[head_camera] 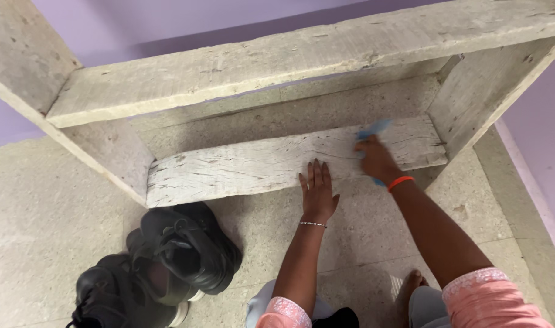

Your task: The person wipes the bottom shelf of a wooden shoe rack with a blue cloth. They then move to the middle shelf and continue wiping the surface with the same cloth.

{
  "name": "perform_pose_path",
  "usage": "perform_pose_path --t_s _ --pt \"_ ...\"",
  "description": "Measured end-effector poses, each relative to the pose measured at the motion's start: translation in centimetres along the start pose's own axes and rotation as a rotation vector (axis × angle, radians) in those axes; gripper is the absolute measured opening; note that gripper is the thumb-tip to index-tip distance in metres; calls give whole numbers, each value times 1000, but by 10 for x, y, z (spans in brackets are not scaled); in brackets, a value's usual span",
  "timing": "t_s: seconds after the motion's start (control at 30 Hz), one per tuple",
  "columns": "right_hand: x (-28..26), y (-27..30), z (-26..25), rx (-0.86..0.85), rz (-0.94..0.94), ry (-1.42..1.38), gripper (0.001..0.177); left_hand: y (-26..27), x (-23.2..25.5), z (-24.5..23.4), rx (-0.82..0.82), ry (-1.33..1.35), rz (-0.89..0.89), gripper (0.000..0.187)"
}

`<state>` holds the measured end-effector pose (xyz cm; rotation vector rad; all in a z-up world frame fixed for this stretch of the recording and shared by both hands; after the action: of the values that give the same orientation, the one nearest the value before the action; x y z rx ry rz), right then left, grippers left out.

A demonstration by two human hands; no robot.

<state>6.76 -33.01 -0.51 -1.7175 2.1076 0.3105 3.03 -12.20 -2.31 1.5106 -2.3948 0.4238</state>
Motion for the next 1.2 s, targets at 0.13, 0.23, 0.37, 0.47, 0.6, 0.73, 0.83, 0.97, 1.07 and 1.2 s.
perform_pose_path --t_s 0.13,0.23,0.37,0.47,0.6,0.73,0.83,0.97,1.07,1.2 --pt "-76 5 10 -154 -216 -359 48 4 -16 -17 1 30 -78 108" --pt "-103 0 1 -206 -164 -567 49 8 -31 -33 37 61 -146 112" --pt "-110 -5 -8 -104 -134 -674 52 16 -53 -50 48 35 -217 114" --pt "-105 -4 -7 -13 -250 -277 52 25 -69 -58 46 19 -248 114" --pt "-91 -1 9 -68 -36 -66 58 36 -91 -62 2 -25 -308 114" --pt "-104 4 27 -105 -95 24 72 41 -107 -63 -72 -56 -382 114" --pt "-124 15 39 -98 -255 157 63 45 -115 -62 -111 -84 -408 115" --pt "-165 32 42 -88 -482 -99 48 52 -125 -59 -130 -75 -440 117" --pt "-191 33 39 -185 -461 -387 48 54 -133 -57 -149 -48 -472 117" --pt "-182 20 20 38 -291 -283 45 56 -136 -54 -160 -36 -485 118"
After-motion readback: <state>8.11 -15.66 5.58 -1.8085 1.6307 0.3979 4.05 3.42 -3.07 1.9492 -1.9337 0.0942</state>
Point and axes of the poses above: each hand's wrist, its own y-axis away from the middle knuckle, its own z-axis out of the palm, x = y × z, the point moved 5 cm from there along -y, towards the middle knuckle, and after that the axes turned 13 degrees about x, right-handed, at the moved point
